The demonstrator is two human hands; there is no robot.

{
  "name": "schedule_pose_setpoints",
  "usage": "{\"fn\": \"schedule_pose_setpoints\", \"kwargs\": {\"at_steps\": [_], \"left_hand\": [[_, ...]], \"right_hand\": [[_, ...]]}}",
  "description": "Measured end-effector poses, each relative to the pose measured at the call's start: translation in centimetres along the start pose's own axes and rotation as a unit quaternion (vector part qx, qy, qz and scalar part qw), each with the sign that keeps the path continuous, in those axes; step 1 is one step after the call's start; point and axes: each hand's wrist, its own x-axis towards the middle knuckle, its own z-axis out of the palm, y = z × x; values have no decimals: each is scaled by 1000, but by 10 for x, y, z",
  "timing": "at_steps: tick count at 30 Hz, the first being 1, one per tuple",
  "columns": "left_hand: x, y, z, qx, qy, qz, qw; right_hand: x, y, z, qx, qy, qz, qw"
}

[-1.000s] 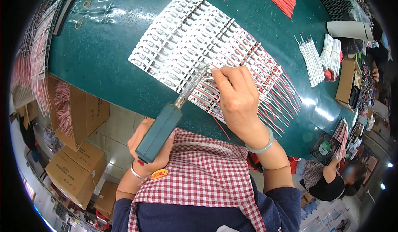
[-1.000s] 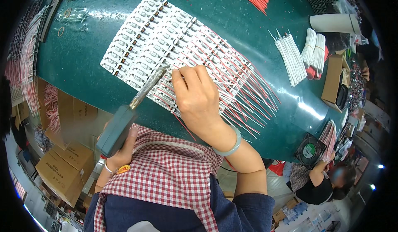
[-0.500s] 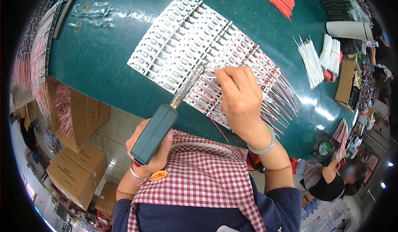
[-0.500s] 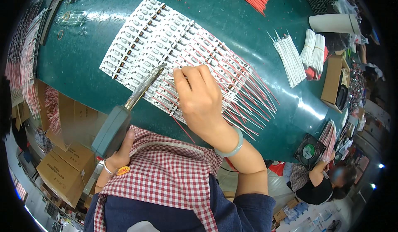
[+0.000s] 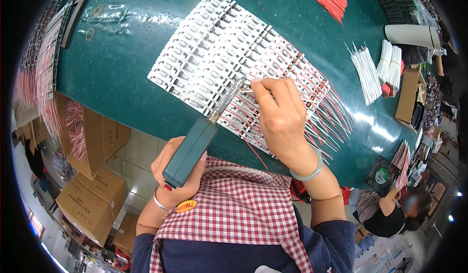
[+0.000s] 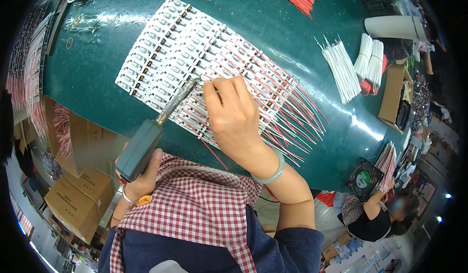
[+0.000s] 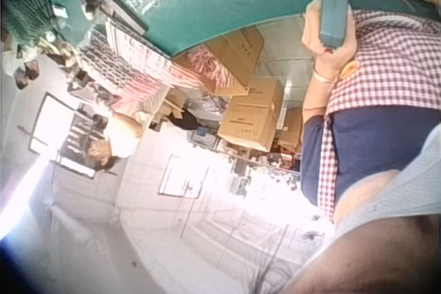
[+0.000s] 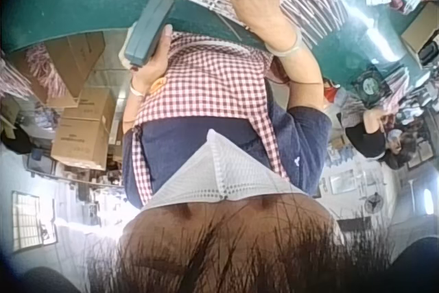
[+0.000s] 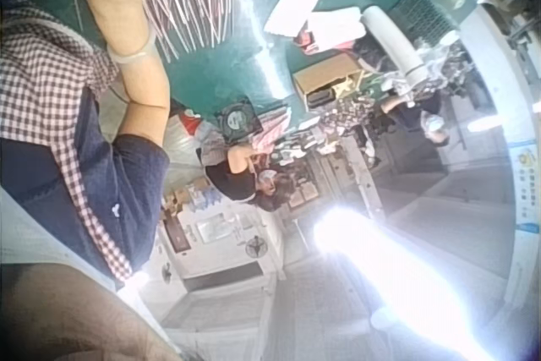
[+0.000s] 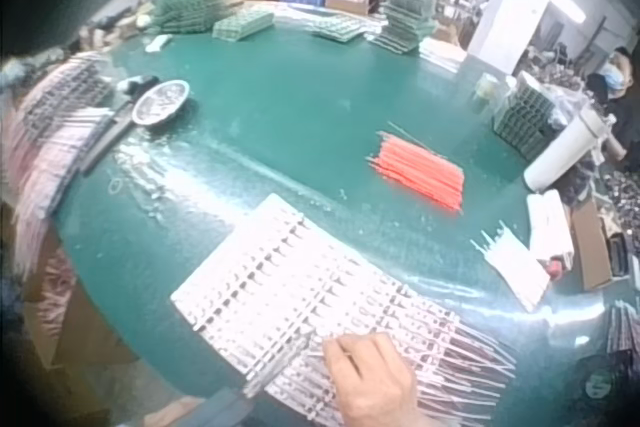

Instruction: The person uses a soldering iron to attach red wires to a white LED strip on a green workbench. They repeatedly heat the connection points and feed solder to secure the wires. The person works on multiple connection points along the strip throughout the clip.

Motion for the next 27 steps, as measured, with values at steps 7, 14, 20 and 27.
{"fn": "schedule_pose_setpoints", "kwargs": {"at_steps": [7,14,20,27], "left_hand": [[-5,-4,-1,19,6,18,1000],[-20,-14,-8,24,-6,-15,1000],[-15,-13,-4,17,-3,-29,999],[-16,-16,-1,-2,-4,-23,1000]], "right_hand": [[-1,-5,-1,-5,-5,4,1000],[-2,0,1,-9,-11,-26,1000],[-1,2,-3,19,10,-26,999],[0,8,1,4,10,-26,1000]]}}
